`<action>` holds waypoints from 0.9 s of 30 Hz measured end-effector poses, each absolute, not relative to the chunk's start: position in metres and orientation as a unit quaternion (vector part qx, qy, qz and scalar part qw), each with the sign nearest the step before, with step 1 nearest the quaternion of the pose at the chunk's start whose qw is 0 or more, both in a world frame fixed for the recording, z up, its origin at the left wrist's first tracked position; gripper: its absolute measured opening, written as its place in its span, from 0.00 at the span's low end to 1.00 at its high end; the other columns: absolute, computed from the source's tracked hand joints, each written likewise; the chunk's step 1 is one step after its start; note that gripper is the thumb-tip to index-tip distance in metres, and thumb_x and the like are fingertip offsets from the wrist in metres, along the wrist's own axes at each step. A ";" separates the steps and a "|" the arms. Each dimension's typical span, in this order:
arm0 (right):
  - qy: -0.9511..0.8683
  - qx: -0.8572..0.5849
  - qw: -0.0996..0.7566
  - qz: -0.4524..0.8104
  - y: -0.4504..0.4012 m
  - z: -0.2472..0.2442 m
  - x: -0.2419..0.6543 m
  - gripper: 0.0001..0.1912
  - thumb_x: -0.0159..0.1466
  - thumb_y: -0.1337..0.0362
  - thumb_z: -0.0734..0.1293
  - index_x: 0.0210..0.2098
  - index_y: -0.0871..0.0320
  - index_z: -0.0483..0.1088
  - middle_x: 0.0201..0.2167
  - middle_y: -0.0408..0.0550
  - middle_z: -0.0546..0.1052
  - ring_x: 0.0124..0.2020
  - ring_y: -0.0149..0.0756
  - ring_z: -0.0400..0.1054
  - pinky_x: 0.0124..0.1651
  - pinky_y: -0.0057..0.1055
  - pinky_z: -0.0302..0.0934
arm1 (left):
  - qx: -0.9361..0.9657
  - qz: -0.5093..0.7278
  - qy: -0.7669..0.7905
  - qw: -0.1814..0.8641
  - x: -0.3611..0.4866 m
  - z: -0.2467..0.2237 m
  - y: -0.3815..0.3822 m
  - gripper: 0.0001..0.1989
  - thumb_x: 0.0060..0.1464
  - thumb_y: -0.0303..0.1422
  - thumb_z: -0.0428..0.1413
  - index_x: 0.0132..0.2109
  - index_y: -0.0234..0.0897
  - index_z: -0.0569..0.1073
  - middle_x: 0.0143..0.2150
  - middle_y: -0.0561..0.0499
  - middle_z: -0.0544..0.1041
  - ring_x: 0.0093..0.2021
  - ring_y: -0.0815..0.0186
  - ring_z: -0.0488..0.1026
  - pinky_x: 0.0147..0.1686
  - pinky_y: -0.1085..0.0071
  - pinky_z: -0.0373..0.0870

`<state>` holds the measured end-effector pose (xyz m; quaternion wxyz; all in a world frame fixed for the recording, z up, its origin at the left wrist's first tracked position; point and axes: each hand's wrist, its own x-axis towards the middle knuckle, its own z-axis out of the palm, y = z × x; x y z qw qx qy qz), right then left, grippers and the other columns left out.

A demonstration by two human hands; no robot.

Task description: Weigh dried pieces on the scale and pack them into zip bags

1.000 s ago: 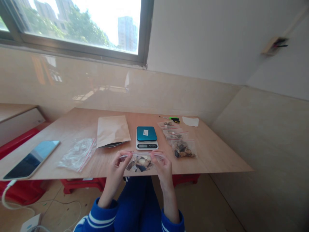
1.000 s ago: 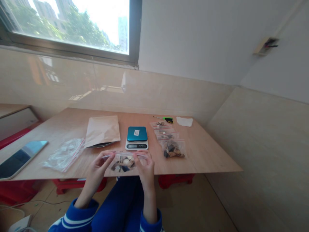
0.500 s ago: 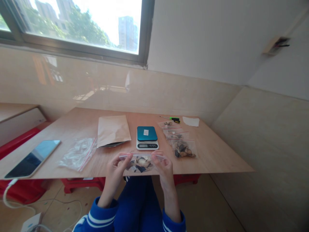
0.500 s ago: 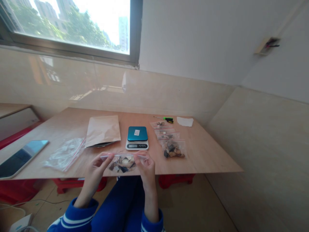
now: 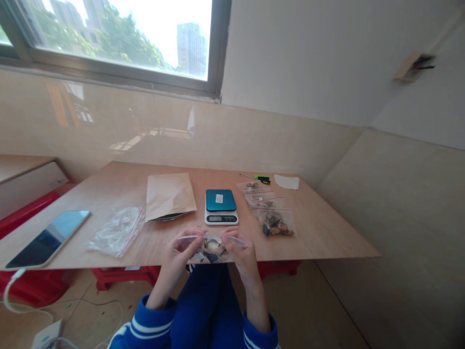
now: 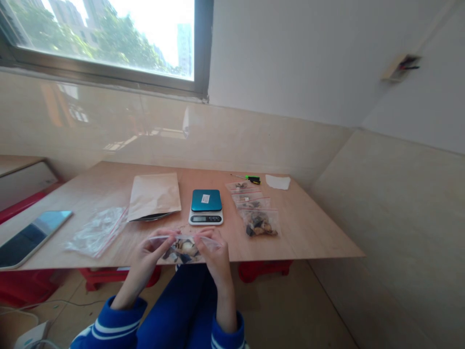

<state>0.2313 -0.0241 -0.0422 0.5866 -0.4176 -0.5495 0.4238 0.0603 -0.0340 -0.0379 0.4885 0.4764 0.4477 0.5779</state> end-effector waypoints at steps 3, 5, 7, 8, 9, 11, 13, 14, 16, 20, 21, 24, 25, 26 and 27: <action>-0.552 -0.428 0.588 0.407 -0.024 -0.042 0.232 0.09 0.58 0.58 0.70 0.27 0.56 0.75 0.34 0.46 0.74 0.37 0.36 0.70 0.44 0.32 0.64 | 0.481 0.575 0.458 0.478 0.061 -0.037 -0.035 0.14 0.49 0.41 0.62 0.36 0.33 0.77 0.36 0.48 0.78 0.26 0.71 0.69 0.23 0.76 0.64; -0.554 -0.432 0.588 0.401 -0.025 -0.040 0.231 0.10 0.58 0.58 0.70 0.25 0.57 0.75 0.34 0.46 0.74 0.36 0.36 0.69 0.43 0.33 0.64 | 0.475 0.571 0.469 0.478 0.061 -0.036 -0.035 0.15 0.49 0.41 0.62 0.36 0.33 0.77 0.30 0.50 0.76 0.23 0.72 0.67 0.21 0.77 0.62; -0.555 -0.435 0.590 0.393 -0.025 -0.039 0.230 0.10 0.58 0.58 0.70 0.24 0.57 0.74 0.33 0.46 0.74 0.36 0.36 0.69 0.43 0.33 0.64 | 0.469 0.567 0.478 0.480 0.062 -0.036 -0.035 0.15 0.48 0.42 0.62 0.36 0.33 0.78 0.25 0.52 0.74 0.22 0.72 0.66 0.20 0.77 0.61; -0.554 -0.436 0.593 0.389 -0.025 -0.038 0.230 0.10 0.58 0.58 0.70 0.24 0.57 0.74 0.33 0.46 0.74 0.36 0.36 0.69 0.43 0.33 0.64 | 0.468 0.566 0.480 0.480 0.062 -0.036 -0.035 0.15 0.47 0.42 0.63 0.36 0.33 0.78 0.24 0.53 0.74 0.21 0.72 0.66 0.20 0.76 0.61; -0.552 -0.438 0.596 0.385 -0.025 -0.038 0.230 0.10 0.58 0.59 0.70 0.24 0.57 0.74 0.32 0.46 0.74 0.36 0.36 0.69 0.43 0.32 0.64 | 0.467 0.564 0.481 0.481 0.062 -0.035 -0.035 0.15 0.46 0.42 0.63 0.35 0.33 0.78 0.23 0.53 0.74 0.21 0.71 0.66 0.20 0.76 0.62; -0.549 -0.438 0.602 0.380 -0.025 -0.039 0.231 0.09 0.57 0.59 0.70 0.25 0.57 0.74 0.32 0.46 0.74 0.36 0.36 0.69 0.42 0.32 0.64 | 0.464 0.564 0.482 0.484 0.063 -0.035 -0.035 0.15 0.46 0.42 0.63 0.34 0.33 0.78 0.23 0.53 0.75 0.21 0.71 0.67 0.21 0.76 0.63; -0.548 -0.432 0.608 0.379 -0.025 -0.040 0.230 0.08 0.57 0.60 0.70 0.25 0.57 0.74 0.31 0.45 0.74 0.35 0.35 0.69 0.41 0.31 0.64 | 0.462 0.569 0.483 0.479 0.064 -0.034 -0.035 0.15 0.46 0.42 0.63 0.33 0.33 0.78 0.23 0.53 0.75 0.21 0.71 0.67 0.21 0.76 0.63; -0.547 -0.429 0.611 0.380 -0.025 -0.040 0.230 0.07 0.58 0.61 0.70 0.25 0.57 0.74 0.31 0.45 0.74 0.35 0.35 0.69 0.40 0.31 0.63 | 0.463 0.574 0.484 0.472 0.065 -0.033 -0.036 0.15 0.47 0.42 0.63 0.33 0.33 0.78 0.22 0.53 0.74 0.21 0.72 0.67 0.21 0.76 0.63; -0.541 -0.422 0.618 0.384 -0.024 -0.042 0.229 0.07 0.57 0.62 0.70 0.25 0.57 0.74 0.29 0.44 0.74 0.34 0.35 0.69 0.39 0.30 0.63 | 0.468 0.582 0.489 0.451 0.067 -0.031 -0.037 0.14 0.47 0.42 0.63 0.33 0.33 0.78 0.22 0.54 0.73 0.20 0.73 0.65 0.20 0.77 0.62; -0.519 -0.412 0.635 0.396 -0.023 -0.044 0.224 0.06 0.56 0.63 0.71 0.24 0.57 0.73 0.27 0.43 0.73 0.33 0.34 0.69 0.38 0.29 0.63 | 0.477 0.587 0.502 0.420 0.069 -0.028 -0.038 0.14 0.47 0.42 0.62 0.33 0.33 0.78 0.26 0.51 0.76 0.23 0.71 0.68 0.20 0.77 0.63; -0.511 -0.412 0.637 0.404 -0.023 -0.044 0.223 0.06 0.56 0.63 0.71 0.24 0.57 0.73 0.26 0.42 0.73 0.32 0.34 0.68 0.37 0.29 0.64 | 0.477 0.587 0.503 0.418 0.068 -0.028 -0.038 0.14 0.47 0.42 0.62 0.33 0.33 0.78 0.28 0.50 0.77 0.24 0.70 0.70 0.22 0.76 0.65; -0.489 -0.413 0.625 0.446 -0.024 -0.044 0.221 0.08 0.56 0.60 0.71 0.26 0.57 0.73 0.26 0.42 0.73 0.30 0.33 0.69 0.36 0.29 0.64 | 0.480 0.578 0.496 0.436 0.063 -0.029 -0.037 0.14 0.48 0.42 0.62 0.34 0.34 0.78 0.32 0.47 0.80 0.29 0.66 0.74 0.26 0.74 0.69; -0.485 -0.411 0.620 0.460 -0.024 -0.044 0.221 0.08 0.56 0.59 0.71 0.27 0.57 0.73 0.26 0.42 0.74 0.30 0.33 0.69 0.36 0.29 0.65 | 0.483 0.573 0.488 0.448 0.061 -0.029 -0.037 0.14 0.48 0.42 0.62 0.34 0.34 0.78 0.34 0.46 0.80 0.31 0.64 0.75 0.29 0.73 0.71; -0.484 -0.409 0.614 0.471 -0.025 -0.043 0.221 0.09 0.56 0.58 0.71 0.27 0.57 0.73 0.27 0.42 0.74 0.31 0.34 0.70 0.37 0.29 0.65 | 0.486 0.571 0.476 0.460 0.060 -0.029 -0.036 0.14 0.48 0.42 0.62 0.33 0.34 0.78 0.37 0.44 0.81 0.35 0.61 0.76 0.31 0.71 0.72; -0.484 -0.406 0.609 0.480 -0.025 -0.042 0.221 0.09 0.56 0.58 0.71 0.28 0.57 0.74 0.28 0.43 0.75 0.32 0.34 0.71 0.38 0.29 0.66 | 0.489 0.571 0.463 0.469 0.059 -0.029 -0.036 0.14 0.48 0.42 0.62 0.33 0.34 0.78 0.41 0.43 0.80 0.38 0.59 0.77 0.35 0.69 0.73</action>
